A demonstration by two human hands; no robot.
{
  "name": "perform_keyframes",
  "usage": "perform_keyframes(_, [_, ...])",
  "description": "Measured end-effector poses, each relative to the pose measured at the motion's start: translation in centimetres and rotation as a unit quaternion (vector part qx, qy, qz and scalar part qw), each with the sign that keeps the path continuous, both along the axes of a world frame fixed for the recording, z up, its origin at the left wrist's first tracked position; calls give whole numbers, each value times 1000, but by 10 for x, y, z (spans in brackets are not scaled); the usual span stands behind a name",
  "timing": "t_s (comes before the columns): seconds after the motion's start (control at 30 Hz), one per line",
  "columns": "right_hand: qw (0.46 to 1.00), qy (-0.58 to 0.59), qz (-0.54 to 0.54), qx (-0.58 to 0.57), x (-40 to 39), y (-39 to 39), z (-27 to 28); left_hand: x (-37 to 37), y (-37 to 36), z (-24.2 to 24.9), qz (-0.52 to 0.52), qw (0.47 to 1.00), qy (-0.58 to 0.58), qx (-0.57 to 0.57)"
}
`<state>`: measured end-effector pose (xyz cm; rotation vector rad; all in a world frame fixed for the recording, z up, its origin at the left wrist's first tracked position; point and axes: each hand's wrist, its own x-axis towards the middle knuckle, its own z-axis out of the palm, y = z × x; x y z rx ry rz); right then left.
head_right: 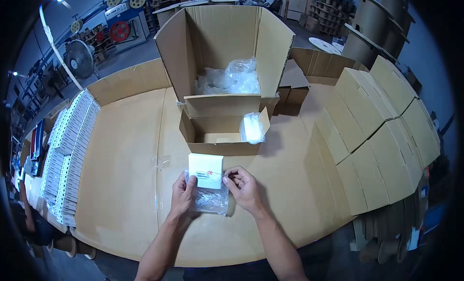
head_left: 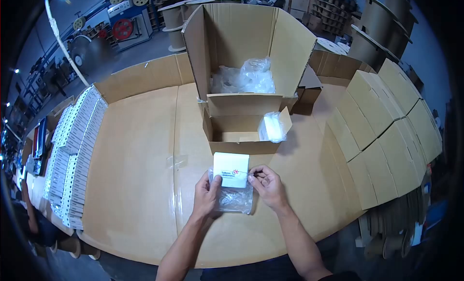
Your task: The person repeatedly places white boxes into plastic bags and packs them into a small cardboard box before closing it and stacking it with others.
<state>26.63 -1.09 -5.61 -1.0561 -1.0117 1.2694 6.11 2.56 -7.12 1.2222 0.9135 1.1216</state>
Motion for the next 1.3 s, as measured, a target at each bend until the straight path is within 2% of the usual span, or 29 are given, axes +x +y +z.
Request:
perform_keyframes(0.1, [998,-45,-14,49,-1,1,-3,0,0,1,15,1000,-3,25])
perform_keyframes(0.13, [998,-36,-12,54,0,2,-7,0,0,2,23,999,-11,34])
perform_keyframes(0.2, [998,-19,-7,60,2,2,-10,-1,-2,7,20,998,43,32])
perform_keyframes(0.27, [993,-14,-16,117,-1,3,-3,-1,-5,17,-7,999,45,15])
perform_keyframes(0.3, [989,-11,-21,144,-2,3,0,0,-6,16,-5,999,12,31])
perform_keyframes(0.33, [992,19,-11,122,-1,0,6,3,-8,14,-3,999,-21,46])
perform_keyframes(0.4, [989,-2,-13,150,-1,-1,8,9,-12,18,-6,994,-86,70])
perform_keyframes(0.43, [986,-12,-15,164,0,-1,7,7,-10,14,-17,992,-80,92])
perform_keyframes(0.47, [975,-130,-47,174,3,0,5,4,-6,7,-28,991,-74,112])
perform_keyframes(0.57, [985,13,-7,171,12,1,13,1,-5,5,-28,989,-58,135])
perform_keyframes(0.7, [987,-29,10,157,15,0,17,1,-5,5,-38,986,-55,151])
perform_keyframes(0.8, [983,0,8,183,20,4,12,-1,-2,3,-33,985,-76,150])
perform_keyframes(0.9, [988,45,-40,141,9,6,12,2,-2,0,-22,989,-98,113])
perform_keyframes(0.93, [987,99,-34,122,8,6,10,2,-3,1,-12,991,-92,93])
perform_keyframes(1.0, [990,76,-25,115,2,5,18,3,-4,2,9,995,-82,54])
perform_keyframes(1.1, [997,15,-2,71,-2,4,12,7,-1,4,-14,991,-128,38])
perform_keyframes(1.13, [998,3,18,59,-1,5,5,3,-1,12,-25,994,-74,72])
perform_keyframes(1.23, [997,-28,47,59,-7,3,1,3,-3,15,-55,996,-28,68])
perform_keyframes(1.27, [994,-55,64,74,-7,5,-3,4,-5,19,-35,999,-20,19])
perform_keyframes(1.3, [989,-80,82,89,-8,5,-3,2,-4,14,-38,997,2,61])
